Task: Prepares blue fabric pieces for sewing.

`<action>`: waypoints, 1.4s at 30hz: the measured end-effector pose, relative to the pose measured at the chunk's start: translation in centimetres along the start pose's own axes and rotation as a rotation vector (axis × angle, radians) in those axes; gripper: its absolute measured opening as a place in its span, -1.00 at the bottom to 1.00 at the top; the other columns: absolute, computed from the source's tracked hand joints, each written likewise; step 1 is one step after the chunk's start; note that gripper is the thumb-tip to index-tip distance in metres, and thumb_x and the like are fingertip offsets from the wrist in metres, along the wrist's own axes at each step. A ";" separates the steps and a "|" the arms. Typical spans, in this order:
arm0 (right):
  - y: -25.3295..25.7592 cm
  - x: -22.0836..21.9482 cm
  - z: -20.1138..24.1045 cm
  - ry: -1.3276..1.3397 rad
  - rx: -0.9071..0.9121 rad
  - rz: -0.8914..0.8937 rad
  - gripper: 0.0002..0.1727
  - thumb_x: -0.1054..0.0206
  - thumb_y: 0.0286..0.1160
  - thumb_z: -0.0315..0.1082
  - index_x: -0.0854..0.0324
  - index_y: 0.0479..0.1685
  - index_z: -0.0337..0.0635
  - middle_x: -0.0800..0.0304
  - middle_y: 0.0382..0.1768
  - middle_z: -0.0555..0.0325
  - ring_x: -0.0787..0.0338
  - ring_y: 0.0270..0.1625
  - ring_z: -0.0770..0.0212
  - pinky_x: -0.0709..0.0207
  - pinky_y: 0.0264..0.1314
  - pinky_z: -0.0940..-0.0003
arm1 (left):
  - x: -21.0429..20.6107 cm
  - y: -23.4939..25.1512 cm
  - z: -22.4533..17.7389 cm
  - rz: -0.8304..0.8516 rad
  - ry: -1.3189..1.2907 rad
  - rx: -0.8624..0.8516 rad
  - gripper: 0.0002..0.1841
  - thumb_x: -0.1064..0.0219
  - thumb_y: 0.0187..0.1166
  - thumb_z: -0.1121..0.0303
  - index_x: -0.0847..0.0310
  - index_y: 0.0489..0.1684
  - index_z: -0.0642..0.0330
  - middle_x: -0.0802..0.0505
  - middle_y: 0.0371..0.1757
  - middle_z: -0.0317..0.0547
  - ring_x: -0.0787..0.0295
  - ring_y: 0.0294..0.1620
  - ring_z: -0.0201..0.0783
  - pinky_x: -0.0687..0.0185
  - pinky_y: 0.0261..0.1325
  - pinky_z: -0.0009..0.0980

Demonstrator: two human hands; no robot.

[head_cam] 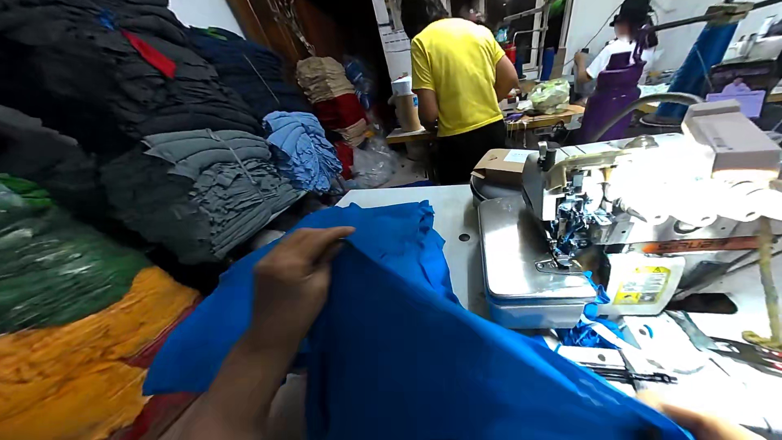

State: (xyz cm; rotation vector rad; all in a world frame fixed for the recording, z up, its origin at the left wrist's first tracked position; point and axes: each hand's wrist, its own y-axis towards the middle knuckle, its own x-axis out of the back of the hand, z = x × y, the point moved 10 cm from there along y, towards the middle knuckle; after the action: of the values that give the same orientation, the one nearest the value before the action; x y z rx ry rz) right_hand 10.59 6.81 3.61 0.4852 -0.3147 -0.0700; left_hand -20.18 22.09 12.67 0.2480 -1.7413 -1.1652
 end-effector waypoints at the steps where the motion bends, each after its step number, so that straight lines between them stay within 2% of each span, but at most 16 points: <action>1: 0.5 -0.5 -1.0 -0.002 -0.034 0.008 -0.74 -0.09 0.66 -0.54 -0.65 -0.02 -0.58 -0.81 -0.11 0.07 -0.69 -0.04 0.68 -0.57 0.12 0.68 | -2.5 0.4 -0.4 0.085 -0.012 -0.014 -0.75 -0.24 0.64 0.54 -0.78 0.13 0.42 -0.84 0.06 0.35 -0.81 0.10 0.32 -0.66 0.16 0.24; 3: 1.6 -1.4 -2.7 -0.045 -0.102 -0.014 -0.71 -0.09 0.57 -0.56 -0.70 0.03 -0.49 -0.83 -0.14 0.08 -0.74 -0.10 0.59 -0.63 0.04 0.59 | -6.2 0.0 -3.8 0.190 -0.113 -0.084 -0.70 -0.28 0.61 0.49 -0.77 0.22 0.32 -0.78 0.28 0.31 -0.73 0.28 0.33 -0.61 0.25 0.28; 5: 2.4 -2.4 -3.4 -0.074 -0.142 0.005 -0.69 -0.09 0.53 -0.57 -0.73 0.04 -0.42 -0.84 -0.18 0.06 -0.76 -0.15 0.50 -0.63 -0.02 0.52 | -7.9 -1.7 -9.7 0.237 -0.315 -0.180 -0.62 -0.21 0.68 0.23 -0.75 0.30 0.21 -0.77 0.37 0.13 -0.70 0.42 0.08 -0.62 0.41 0.03; 7: 2.7 -3.4 -3.1 -0.082 -0.144 0.053 -0.70 -0.12 0.52 -0.59 -0.74 0.04 -0.43 -0.85 -0.21 -0.01 -0.77 -0.20 0.42 -0.63 -0.06 0.48 | -8.0 -3.8 -15.4 0.310 -0.560 -0.264 -0.51 -0.07 0.80 0.02 -0.68 0.36 0.21 -0.80 0.37 0.02 -0.66 0.51 -0.14 -0.51 0.55 -0.18; 9: 2.7 -4.3 -2.4 -0.085 -0.101 0.101 -0.72 -0.15 0.46 -0.61 -0.75 -0.01 -0.48 -0.86 -0.23 -0.10 -0.78 -0.23 0.37 -0.62 -0.09 0.50 | -7.6 -5.4 -18.1 0.350 -0.661 -0.306 -0.56 -0.03 0.84 0.09 -0.67 0.32 0.21 -0.86 0.26 0.00 -0.68 0.48 -0.15 -0.38 0.63 -0.22; 13: 2.3 -5.6 -1.4 0.002 0.030 0.236 -0.77 -0.18 0.55 -0.58 -0.75 -0.09 -0.51 -0.84 -0.23 -0.20 -0.80 -0.15 0.25 -0.60 0.01 0.48 | -6.4 -6.3 -16.5 0.372 -0.752 -0.177 -0.79 -0.28 0.71 0.33 -0.83 -0.01 0.19 -0.89 -0.23 -0.05 -0.83 -0.02 -0.25 -0.48 0.48 -0.35; 16: 2.2 -5.2 -1.9 0.059 0.080 0.320 -0.70 -0.21 0.73 -0.35 -0.78 -0.07 -0.42 -0.85 -0.20 -0.12 -0.80 -0.12 0.29 -0.63 0.01 0.45 | -5.8 -7.3 -15.4 0.489 -0.856 -0.173 -0.87 -0.30 0.67 0.44 -0.78 -0.19 0.21 -0.86 -0.26 -0.01 -0.82 0.02 -0.21 -0.46 0.53 -0.33; 18: 2.8 -3.0 -3.2 -0.058 0.072 0.221 -0.68 -0.17 0.75 -0.30 -0.80 -0.02 -0.32 -0.88 -0.11 0.00 -0.81 -0.01 0.38 -0.63 0.13 0.45 | -5.1 -7.9 -15.2 0.513 -0.852 -0.194 -0.82 -0.23 0.62 0.57 -0.79 -0.18 0.23 -0.87 -0.26 0.05 -0.84 -0.01 -0.14 -0.49 0.50 -0.27; 21: 3.6 -0.8 -6.0 -0.366 0.062 -0.003 -0.69 -0.15 0.70 -0.25 -0.83 -0.02 -0.12 -0.89 -0.15 0.22 -0.79 -0.08 0.49 -0.62 0.07 0.55 | -4.8 -8.3 -14.7 0.554 -0.838 -0.167 -0.86 -0.28 0.55 0.59 -0.79 -0.23 0.29 -0.87 -0.32 0.07 -0.83 -0.03 -0.12 -0.48 0.46 -0.32; 24: 3.8 -2.5 -5.6 -0.531 0.099 0.056 -0.75 -0.22 0.63 -0.36 -0.84 -0.02 -0.14 -0.92 -0.07 0.02 -0.90 -0.01 0.11 -0.73 0.09 0.24 | -5.0 -8.2 -14.2 0.566 -0.866 -0.111 -0.97 -0.28 0.58 0.53 -0.61 -0.24 0.28 -0.82 -0.29 0.05 -0.81 0.00 -0.21 -0.51 0.43 -0.37; 26: 3.6 -4.4 -5.3 -0.581 0.162 0.152 -0.76 -0.23 0.60 -0.40 -0.83 0.01 -0.13 -0.90 0.04 -0.05 -0.88 0.12 -0.07 -0.71 0.11 0.06 | -4.9 -8.0 -14.3 0.562 -0.886 -0.102 -0.95 -0.27 0.54 0.56 -0.65 -0.24 0.30 -0.83 -0.29 0.07 -0.81 0.01 -0.20 -0.53 0.40 -0.37; 29: 3.1 -6.1 -6.6 -0.733 0.327 0.140 -0.74 -0.22 0.44 -0.39 -0.83 -0.09 0.03 -0.88 -0.06 0.13 -0.88 0.00 0.04 -0.75 -0.14 0.13 | -5.3 -8.0 -14.5 0.582 -0.910 -0.132 -0.87 -0.29 0.63 0.48 -0.72 -0.27 0.32 -0.82 -0.34 0.06 -0.80 -0.03 -0.20 -0.50 0.38 -0.42; 35: 3.5 -6.6 -7.2 -0.846 0.308 0.052 -0.80 -0.24 0.43 -0.30 -0.82 -0.35 0.01 -0.85 -0.29 0.18 -0.85 -0.17 0.05 -0.66 -0.33 0.18 | -5.6 -7.4 -14.8 0.590 -0.917 -0.183 -0.77 -0.25 0.73 0.38 -0.72 -0.29 0.32 -0.82 -0.33 0.03 -0.80 -0.02 -0.25 -0.56 0.32 -0.49; 38: 3.9 -6.1 -7.4 -0.801 0.247 -0.012 -0.74 -0.23 0.49 -0.18 -0.83 -0.40 0.03 -0.84 -0.33 0.21 -0.85 -0.19 0.09 -0.65 -0.31 0.19 | -5.5 -6.9 -15.2 0.577 -0.907 -0.202 -0.85 -0.24 0.69 0.49 -0.73 -0.24 0.29 -0.87 -0.22 0.01 -0.82 0.08 -0.31 -0.56 0.38 -0.53; 40: 4.2 -5.2 -7.2 -0.692 0.189 -0.036 -0.71 -0.22 0.51 -0.16 -0.84 -0.37 0.00 -0.87 -0.32 0.19 -0.88 -0.19 0.15 -0.71 -0.24 0.19 | -5.5 -6.4 -15.4 0.569 -0.918 -0.185 -0.88 -0.28 0.63 0.55 -0.76 -0.22 0.31 -0.86 -0.24 0.03 -0.81 0.01 -0.31 -0.59 0.25 -0.58; 42: 4.6 -4.0 -7.0 -0.533 0.105 -0.062 -0.68 -0.18 0.60 -0.16 -0.81 -0.36 -0.07 -0.83 -0.38 0.21 -0.82 -0.26 0.29 -0.66 -0.23 0.35 | -5.7 -6.0 -15.7 0.562 -0.916 -0.179 -0.87 -0.29 0.61 0.56 -0.79 -0.15 0.30 -0.82 -0.24 0.04 -0.76 -0.04 -0.35 -0.57 0.13 -0.66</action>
State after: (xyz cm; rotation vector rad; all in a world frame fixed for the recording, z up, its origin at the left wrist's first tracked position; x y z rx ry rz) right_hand 8.91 14.52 -1.23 0.5769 -0.8291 -0.2454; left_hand -6.73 13.25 5.25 -0.9706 -2.2240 -1.0496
